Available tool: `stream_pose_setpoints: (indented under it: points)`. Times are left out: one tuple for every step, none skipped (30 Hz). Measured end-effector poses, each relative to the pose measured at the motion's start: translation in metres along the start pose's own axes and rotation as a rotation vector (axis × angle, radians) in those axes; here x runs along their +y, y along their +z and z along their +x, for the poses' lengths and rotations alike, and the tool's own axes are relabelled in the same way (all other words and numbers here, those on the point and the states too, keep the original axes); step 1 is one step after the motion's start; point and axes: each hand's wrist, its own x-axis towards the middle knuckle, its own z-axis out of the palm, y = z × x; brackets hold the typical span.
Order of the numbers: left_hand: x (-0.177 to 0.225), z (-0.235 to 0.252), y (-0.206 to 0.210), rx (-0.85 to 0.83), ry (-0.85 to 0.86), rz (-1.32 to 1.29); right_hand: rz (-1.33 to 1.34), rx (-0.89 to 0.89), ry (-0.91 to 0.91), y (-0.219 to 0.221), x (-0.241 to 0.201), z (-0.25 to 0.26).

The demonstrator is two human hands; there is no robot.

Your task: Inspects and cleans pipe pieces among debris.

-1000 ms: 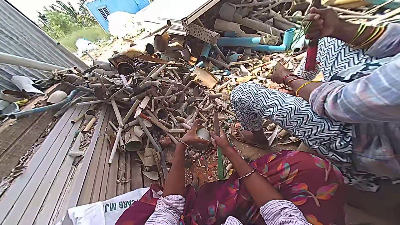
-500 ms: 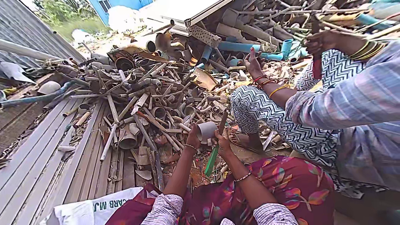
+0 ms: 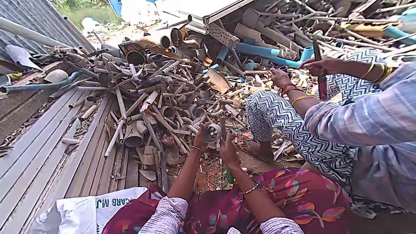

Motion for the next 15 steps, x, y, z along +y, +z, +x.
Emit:
stream_pose_setpoints:
  points:
    - [0.002,0.0,-0.001,0.01,0.013,-0.01,-0.014,-0.012,-0.047,0.001,-0.004,-0.003]
    - [0.003,0.001,-0.002,0.018,0.025,-0.01,-0.045,-0.02,-0.078,0.002,-0.006,-0.005]
    - [0.005,0.0,-0.002,0.018,0.034,0.009,-0.08,-0.03,-0.086,0.002,-0.007,-0.005]
    - [0.005,-0.001,-0.002,0.013,0.041,0.043,-0.115,-0.052,-0.069,0.001,-0.007,-0.004]
    - [0.005,-0.002,0.0,0.007,0.042,0.083,-0.127,-0.072,-0.045,-0.001,-0.007,-0.003]
    - [0.004,-0.003,0.002,-0.004,0.035,0.104,-0.129,-0.074,-0.039,-0.002,-0.008,-0.003]
    - [0.003,-0.004,0.004,0.005,0.026,0.095,-0.131,-0.068,-0.049,-0.002,-0.009,-0.004]
    - [0.003,-0.005,0.007,0.025,0.02,0.07,-0.13,-0.06,-0.067,-0.001,-0.01,-0.005]
    - [0.003,-0.005,0.008,0.036,0.02,0.042,-0.123,-0.051,-0.091,-0.001,-0.011,-0.007]
    - [0.004,-0.005,0.008,0.036,0.027,0.028,-0.119,-0.03,-0.126,0.0,-0.011,-0.008]
    - [0.006,-0.005,0.007,0.033,0.032,0.032,-0.13,-0.014,-0.148,0.001,-0.01,-0.008]
    - [0.007,-0.004,0.006,0.028,0.035,0.039,-0.15,-0.017,-0.143,0.002,-0.008,-0.006]
    - [0.007,-0.004,0.004,0.029,0.036,0.051,-0.172,-0.058,-0.1,0.0,-0.005,-0.004]
    - [0.006,-0.003,0.001,0.034,0.038,0.065,-0.188,-0.117,-0.036,-0.002,-0.002,-0.001]
    - [0.003,-0.001,-0.001,0.043,0.045,0.074,-0.195,-0.154,0.005,-0.002,0.001,0.001]
